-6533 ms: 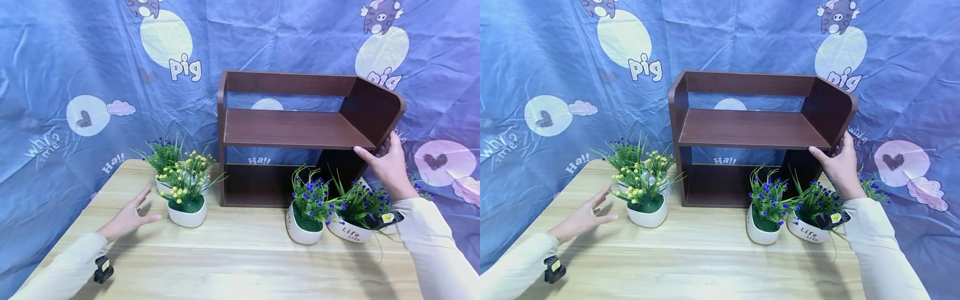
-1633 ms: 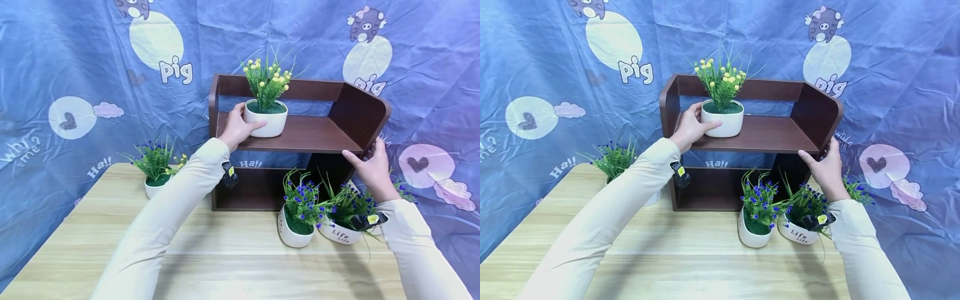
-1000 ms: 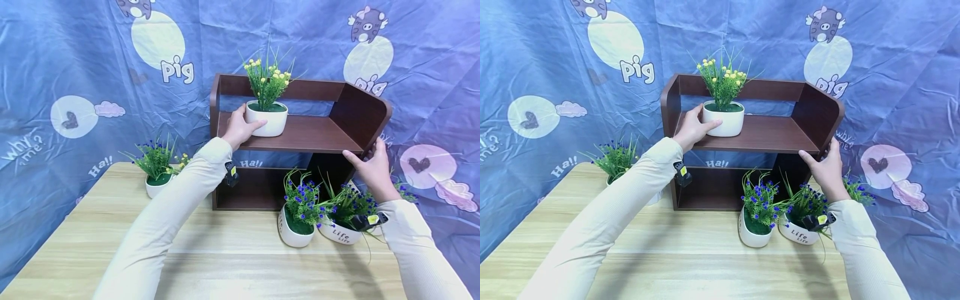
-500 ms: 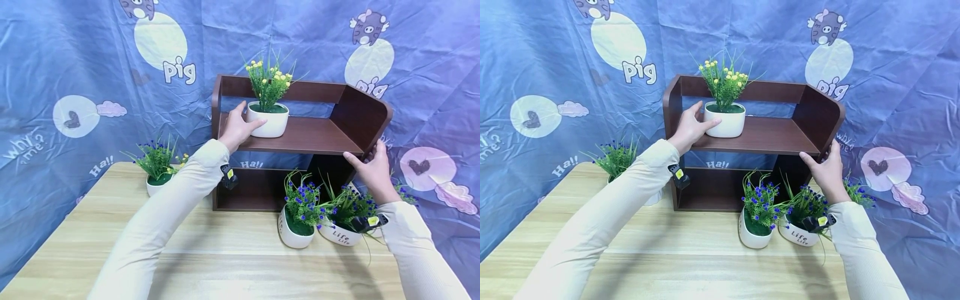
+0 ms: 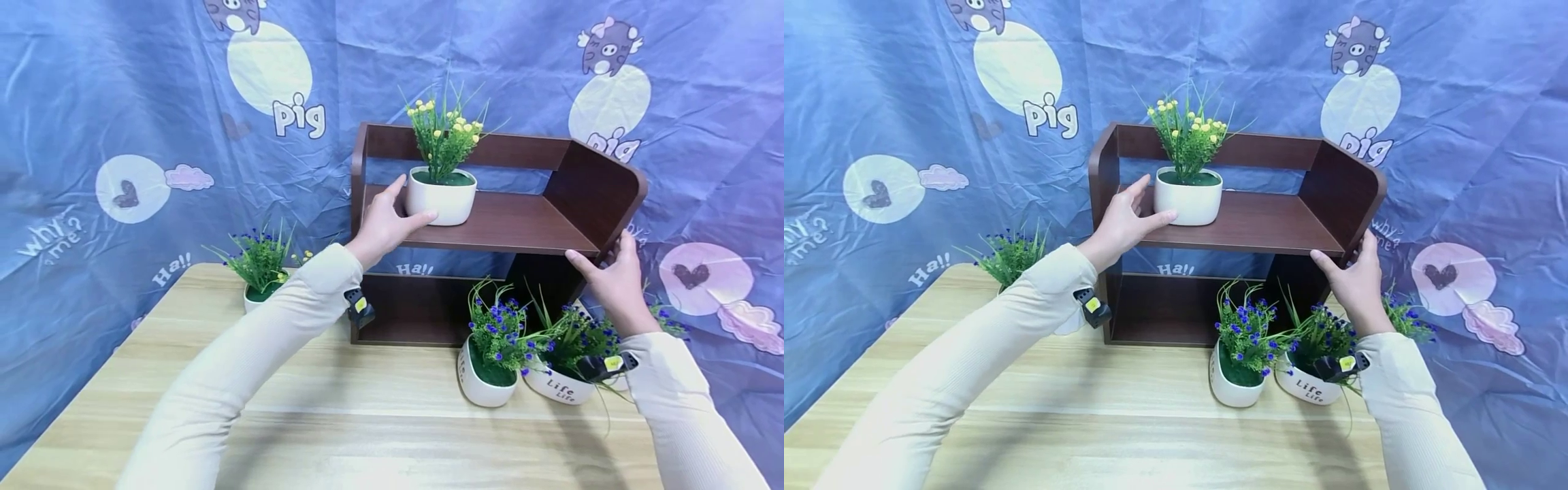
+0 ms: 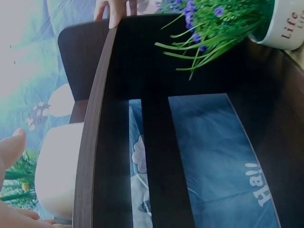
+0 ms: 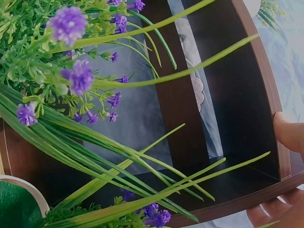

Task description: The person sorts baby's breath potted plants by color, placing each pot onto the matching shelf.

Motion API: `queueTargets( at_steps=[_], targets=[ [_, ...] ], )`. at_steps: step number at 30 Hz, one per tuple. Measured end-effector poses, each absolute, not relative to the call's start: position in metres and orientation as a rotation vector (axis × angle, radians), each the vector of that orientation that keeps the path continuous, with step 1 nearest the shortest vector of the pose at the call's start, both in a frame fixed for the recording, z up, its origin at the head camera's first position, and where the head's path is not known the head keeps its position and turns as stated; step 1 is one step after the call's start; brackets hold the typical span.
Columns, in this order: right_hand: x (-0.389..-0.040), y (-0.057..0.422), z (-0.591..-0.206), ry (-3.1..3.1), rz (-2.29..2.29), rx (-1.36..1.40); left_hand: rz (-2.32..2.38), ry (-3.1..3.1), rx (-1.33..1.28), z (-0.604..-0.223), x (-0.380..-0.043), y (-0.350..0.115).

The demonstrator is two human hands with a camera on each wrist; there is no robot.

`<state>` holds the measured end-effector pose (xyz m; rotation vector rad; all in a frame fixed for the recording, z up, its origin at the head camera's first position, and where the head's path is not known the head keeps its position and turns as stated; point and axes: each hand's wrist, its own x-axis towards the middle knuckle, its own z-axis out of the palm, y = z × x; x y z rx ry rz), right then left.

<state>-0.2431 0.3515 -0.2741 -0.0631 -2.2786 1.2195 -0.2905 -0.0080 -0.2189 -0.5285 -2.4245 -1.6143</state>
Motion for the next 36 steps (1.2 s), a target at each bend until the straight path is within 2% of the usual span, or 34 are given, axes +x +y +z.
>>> queueTargets(
  at_steps=[19, 29, 36],
  targets=[
    [-0.243, 0.351, -0.274, -2.261, 1.268, -0.087, -1.418, -2.505, -0.785, -0.261, -0.239, -0.034],
    [-0.244, 0.351, -0.275, -2.235, 1.285, -0.077, -1.476, -2.394, -0.831, -0.315, -0.214, -0.062],
    [-0.243, 0.349, -0.275, -2.225, 1.282, -0.089, -1.572, -2.374, -0.74, -0.35, -0.203, -0.089]
  ],
)
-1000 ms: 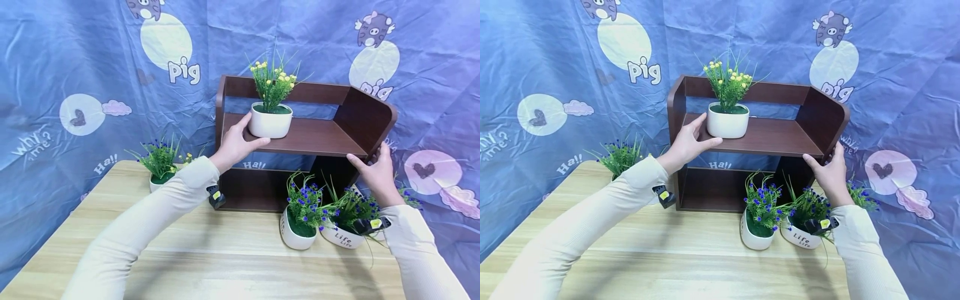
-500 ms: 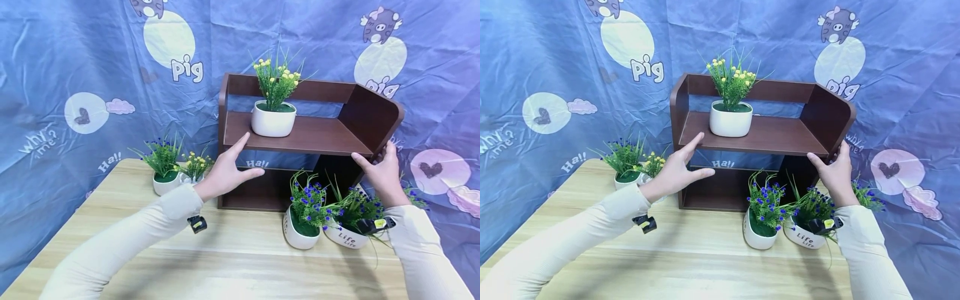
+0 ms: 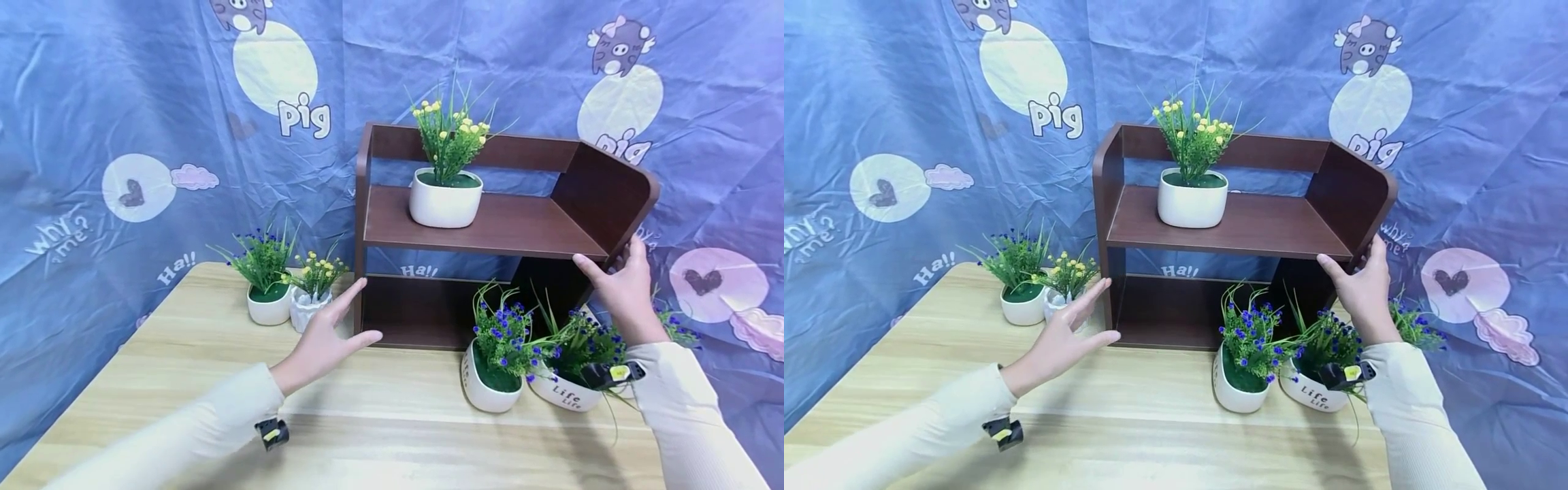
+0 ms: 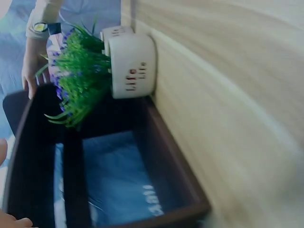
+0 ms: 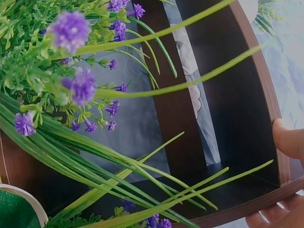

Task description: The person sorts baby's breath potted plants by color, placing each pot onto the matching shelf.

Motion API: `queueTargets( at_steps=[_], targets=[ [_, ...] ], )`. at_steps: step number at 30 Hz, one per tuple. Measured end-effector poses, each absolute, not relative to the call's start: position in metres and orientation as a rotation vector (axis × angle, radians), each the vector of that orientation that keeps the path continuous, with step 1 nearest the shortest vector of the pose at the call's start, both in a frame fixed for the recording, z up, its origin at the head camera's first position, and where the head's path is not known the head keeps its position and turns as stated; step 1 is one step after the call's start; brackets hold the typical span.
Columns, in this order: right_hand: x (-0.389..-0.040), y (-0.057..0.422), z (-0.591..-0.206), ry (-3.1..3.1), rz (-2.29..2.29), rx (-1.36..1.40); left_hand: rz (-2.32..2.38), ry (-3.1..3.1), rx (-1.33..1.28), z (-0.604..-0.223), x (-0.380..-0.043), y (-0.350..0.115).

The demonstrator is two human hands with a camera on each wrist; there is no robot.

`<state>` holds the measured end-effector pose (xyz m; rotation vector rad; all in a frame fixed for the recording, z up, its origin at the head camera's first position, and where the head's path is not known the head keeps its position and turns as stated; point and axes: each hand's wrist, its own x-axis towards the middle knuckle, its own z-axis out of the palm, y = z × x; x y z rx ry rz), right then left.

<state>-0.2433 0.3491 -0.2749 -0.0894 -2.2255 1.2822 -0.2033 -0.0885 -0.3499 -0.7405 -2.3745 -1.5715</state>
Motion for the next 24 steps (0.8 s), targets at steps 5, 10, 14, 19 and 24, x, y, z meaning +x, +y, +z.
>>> queueTargets(
  at_steps=[5, 10, 14, 19, 24],
  targets=[
    [-0.243, 0.349, -0.274, -2.211, 1.288, -0.096, -1.606, -2.406, -0.635, -0.371, -0.203, -0.108],
    [-0.243, 0.349, -0.273, -2.227, 1.269, -0.106, -1.55, -2.437, -0.543, -0.39, -0.209, -0.129],
    [-0.243, 0.349, -0.273, -2.227, 1.262, -0.114, -1.454, -2.469, -0.453, -0.404, -0.215, -0.143],
    [-0.243, 0.349, -0.273, -2.221, 1.26, -0.107, -1.387, -2.486, -0.368, -0.416, -0.222, -0.156],
    [-0.244, 0.35, -0.276, -2.235, 1.265, -0.113, -1.397, -2.495, -0.297, -0.424, -0.231, -0.164]
  ],
)
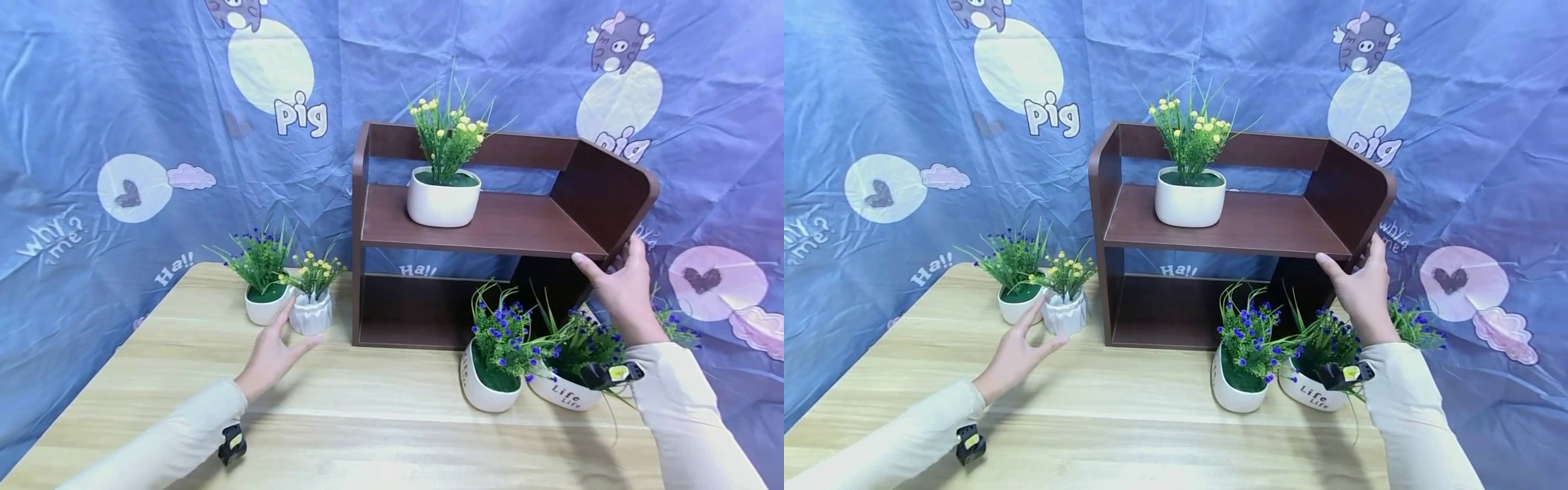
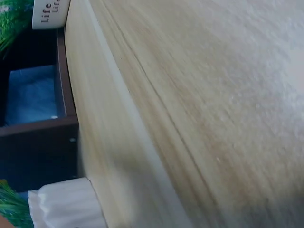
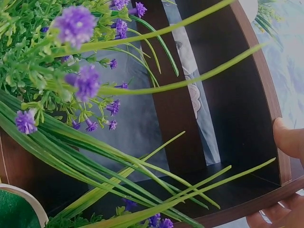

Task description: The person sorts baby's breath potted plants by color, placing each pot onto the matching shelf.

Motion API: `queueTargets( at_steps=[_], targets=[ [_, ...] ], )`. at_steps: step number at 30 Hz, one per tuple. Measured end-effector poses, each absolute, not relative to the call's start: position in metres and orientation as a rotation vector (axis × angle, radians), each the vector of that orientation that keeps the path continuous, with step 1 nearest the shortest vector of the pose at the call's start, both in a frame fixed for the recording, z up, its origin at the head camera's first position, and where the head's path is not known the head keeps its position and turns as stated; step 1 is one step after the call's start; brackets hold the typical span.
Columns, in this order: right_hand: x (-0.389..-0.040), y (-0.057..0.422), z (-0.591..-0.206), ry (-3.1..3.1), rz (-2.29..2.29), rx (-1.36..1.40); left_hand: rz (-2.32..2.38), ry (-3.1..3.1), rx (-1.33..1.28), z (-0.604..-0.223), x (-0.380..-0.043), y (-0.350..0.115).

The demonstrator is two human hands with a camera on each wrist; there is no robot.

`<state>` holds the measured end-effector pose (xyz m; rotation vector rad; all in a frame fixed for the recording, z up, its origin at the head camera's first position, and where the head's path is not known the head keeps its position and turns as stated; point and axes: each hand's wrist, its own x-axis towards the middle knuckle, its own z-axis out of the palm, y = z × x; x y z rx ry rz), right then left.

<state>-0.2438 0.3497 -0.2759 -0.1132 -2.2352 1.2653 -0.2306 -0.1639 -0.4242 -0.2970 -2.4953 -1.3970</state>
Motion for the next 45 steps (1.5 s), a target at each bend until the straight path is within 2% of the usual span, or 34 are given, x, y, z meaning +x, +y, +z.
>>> queueTargets(
  at_steps=[15, 22, 33, 45],
  targets=[
    [-0.243, 0.351, -0.276, -2.244, 1.286, -0.093, -1.558, -2.541, -0.066, -0.438, -0.254, -0.172],
    [-0.242, 0.351, -0.276, -2.24, 1.283, -0.104, -1.685, -2.469, -0.067, -0.44, -0.263, -0.168],
    [-0.241, 0.349, -0.275, -2.234, 1.298, -0.087, -1.599, -2.458, -0.024, -0.444, -0.272, -0.163],
    [-0.243, 0.35, -0.276, -2.24, 1.295, -0.086, -1.581, -2.442, 0.07, -0.44, -0.259, -0.156]
  ],
)
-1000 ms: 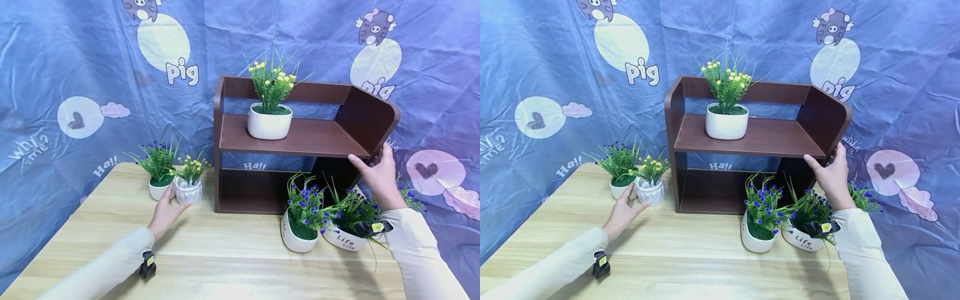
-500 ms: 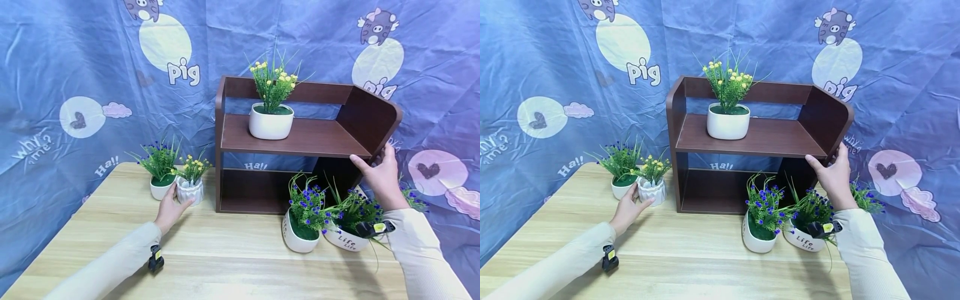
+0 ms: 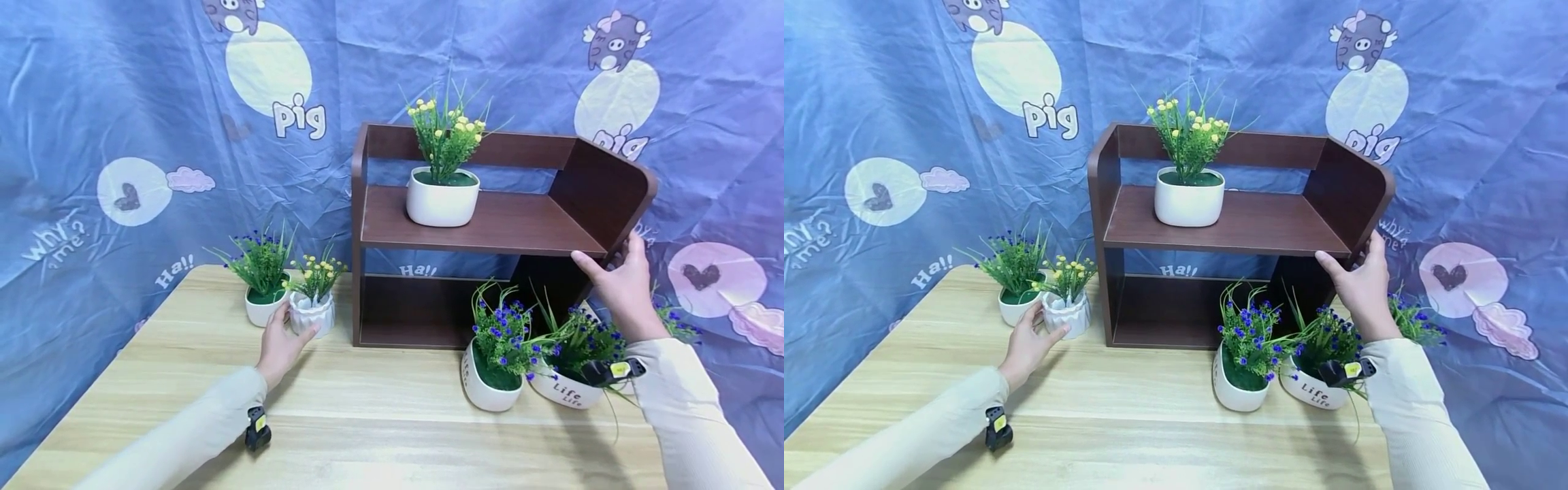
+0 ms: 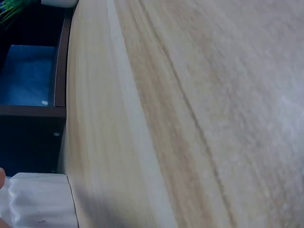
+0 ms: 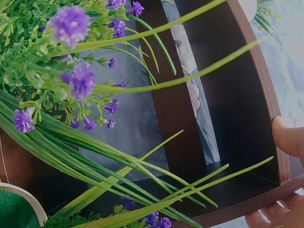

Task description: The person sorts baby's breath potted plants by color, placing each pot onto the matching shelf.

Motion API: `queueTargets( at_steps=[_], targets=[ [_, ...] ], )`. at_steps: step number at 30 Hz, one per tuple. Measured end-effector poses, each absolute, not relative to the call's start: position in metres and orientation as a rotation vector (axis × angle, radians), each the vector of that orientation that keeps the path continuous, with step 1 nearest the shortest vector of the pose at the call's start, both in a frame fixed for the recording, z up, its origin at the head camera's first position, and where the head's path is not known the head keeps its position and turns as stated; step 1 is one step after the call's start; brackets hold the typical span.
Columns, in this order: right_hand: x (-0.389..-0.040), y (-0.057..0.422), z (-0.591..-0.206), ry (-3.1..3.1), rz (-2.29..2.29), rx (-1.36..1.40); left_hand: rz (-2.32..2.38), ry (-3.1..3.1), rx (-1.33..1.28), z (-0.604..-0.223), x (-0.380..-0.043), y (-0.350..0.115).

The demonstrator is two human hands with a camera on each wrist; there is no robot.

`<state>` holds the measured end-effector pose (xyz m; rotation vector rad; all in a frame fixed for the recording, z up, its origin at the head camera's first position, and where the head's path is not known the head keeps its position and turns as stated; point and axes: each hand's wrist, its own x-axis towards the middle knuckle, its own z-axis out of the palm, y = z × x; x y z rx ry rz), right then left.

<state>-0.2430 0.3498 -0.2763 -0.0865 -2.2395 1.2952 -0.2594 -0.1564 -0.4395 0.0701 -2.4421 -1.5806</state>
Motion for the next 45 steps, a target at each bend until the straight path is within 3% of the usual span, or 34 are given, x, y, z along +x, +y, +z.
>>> queueTargets(
  at_steps=[13, 25, 45],
  targets=[
    [-0.244, 0.348, -0.278, -2.235, 1.278, -0.087, -1.627, -2.508, 0.082, -0.442, -0.274, -0.161],
    [-0.242, 0.35, -0.277, -2.232, 1.292, -0.089, -1.524, -2.512, 0.088, -0.437, -0.258, -0.15],
    [-0.242, 0.349, -0.276, -2.227, 1.257, -0.089, -1.65, -2.517, 0.046, -0.444, -0.277, -0.151]
  ],
)
